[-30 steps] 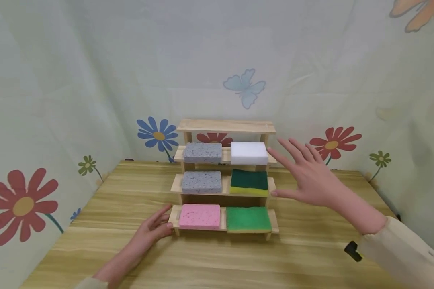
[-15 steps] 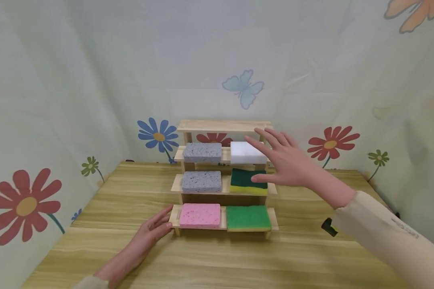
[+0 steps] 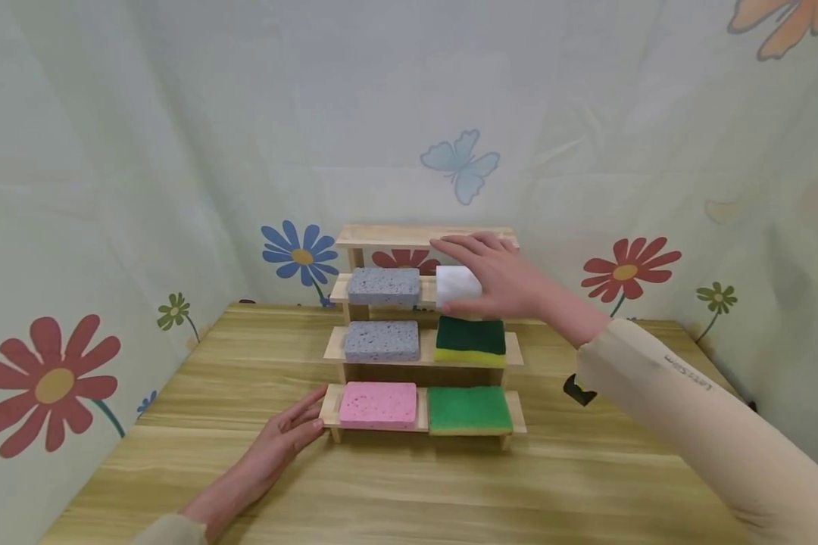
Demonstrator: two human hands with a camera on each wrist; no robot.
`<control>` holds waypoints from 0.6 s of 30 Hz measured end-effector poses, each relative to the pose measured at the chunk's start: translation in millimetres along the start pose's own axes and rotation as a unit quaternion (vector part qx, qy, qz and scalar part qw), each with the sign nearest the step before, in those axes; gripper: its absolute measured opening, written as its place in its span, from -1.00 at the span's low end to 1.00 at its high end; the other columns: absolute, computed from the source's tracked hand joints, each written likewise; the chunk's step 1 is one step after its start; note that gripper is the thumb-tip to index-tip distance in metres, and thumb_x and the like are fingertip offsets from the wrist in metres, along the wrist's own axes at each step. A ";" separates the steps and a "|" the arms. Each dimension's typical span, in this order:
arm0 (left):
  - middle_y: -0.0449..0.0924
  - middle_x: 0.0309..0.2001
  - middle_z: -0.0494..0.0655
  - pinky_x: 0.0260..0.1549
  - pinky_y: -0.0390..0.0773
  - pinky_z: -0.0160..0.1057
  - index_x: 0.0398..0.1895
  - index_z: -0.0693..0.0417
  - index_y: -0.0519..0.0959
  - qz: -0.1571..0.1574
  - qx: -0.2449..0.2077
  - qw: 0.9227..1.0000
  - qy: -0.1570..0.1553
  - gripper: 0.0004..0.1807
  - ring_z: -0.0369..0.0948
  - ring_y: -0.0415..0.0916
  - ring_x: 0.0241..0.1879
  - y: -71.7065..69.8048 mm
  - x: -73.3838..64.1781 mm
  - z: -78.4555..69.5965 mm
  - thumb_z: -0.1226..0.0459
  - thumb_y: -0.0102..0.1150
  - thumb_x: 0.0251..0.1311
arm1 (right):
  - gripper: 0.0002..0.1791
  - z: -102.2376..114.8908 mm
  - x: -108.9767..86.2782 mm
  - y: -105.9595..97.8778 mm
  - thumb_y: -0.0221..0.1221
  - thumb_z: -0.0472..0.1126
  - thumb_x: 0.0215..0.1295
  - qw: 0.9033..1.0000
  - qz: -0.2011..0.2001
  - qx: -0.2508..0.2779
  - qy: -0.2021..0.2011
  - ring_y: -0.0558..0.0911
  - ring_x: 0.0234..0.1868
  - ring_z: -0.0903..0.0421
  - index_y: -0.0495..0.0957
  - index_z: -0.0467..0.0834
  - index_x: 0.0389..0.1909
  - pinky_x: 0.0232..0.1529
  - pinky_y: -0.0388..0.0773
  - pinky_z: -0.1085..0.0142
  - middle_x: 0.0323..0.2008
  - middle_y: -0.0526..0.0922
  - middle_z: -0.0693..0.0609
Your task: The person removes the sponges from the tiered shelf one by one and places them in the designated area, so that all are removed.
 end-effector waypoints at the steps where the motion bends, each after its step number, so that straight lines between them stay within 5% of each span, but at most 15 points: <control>1: 0.20 0.46 0.25 0.22 0.49 -0.49 0.57 -0.10 0.07 0.001 -0.003 1.000 -0.001 -0.26 -0.46 0.49 0.17 -0.4 -0.1 0.2 0.20 0.11 0.39 | 0.01 0.6 3.9 0.7 0.22 0.38 0.17 1.000 0.002 0.007 -0.003 0.14 0.47 -0.07 0.02 0.18 0.56 0.47 0.11 -0.24 0.53 0.17 0.07; 11: 0.20 0.45 0.25 0.27 0.50 -0.41 0.57 -0.08 0.07 0.000 -0.017 1.000 -0.009 -0.26 -0.41 0.50 0.17 -3.5 0.5 -0.5 0.22 0.12 0.38 | -0.10 5.9 42.3 12.3 0.29 0.24 0.19 0.997 0.020 0.056 -0.046 0.26 0.35 -0.08 0.19 0.10 0.51 0.39 0.23 -0.10 0.46 0.31 0.01; 18: 0.17 0.46 0.26 0.25 0.50 -0.43 0.58 -0.01 0.04 0.013 -0.025 1.000 -0.001 -0.26 -0.44 0.49 0.18 -3.5 2.3 0.2 0.23 0.08 0.40 | -0.19 5.3 55.0 20.2 0.32 0.11 0.19 0.989 0.049 0.137 -0.026 0.33 0.30 -0.04 0.28 0.10 0.46 0.32 0.37 -0.05 0.36 0.44 0.02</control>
Point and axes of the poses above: each hand's wrist, its own x-axis towards the middle knuckle, its own y-axis out of the palm, z = x × y, the point moved 4 cm from there along x, towards the middle knuckle
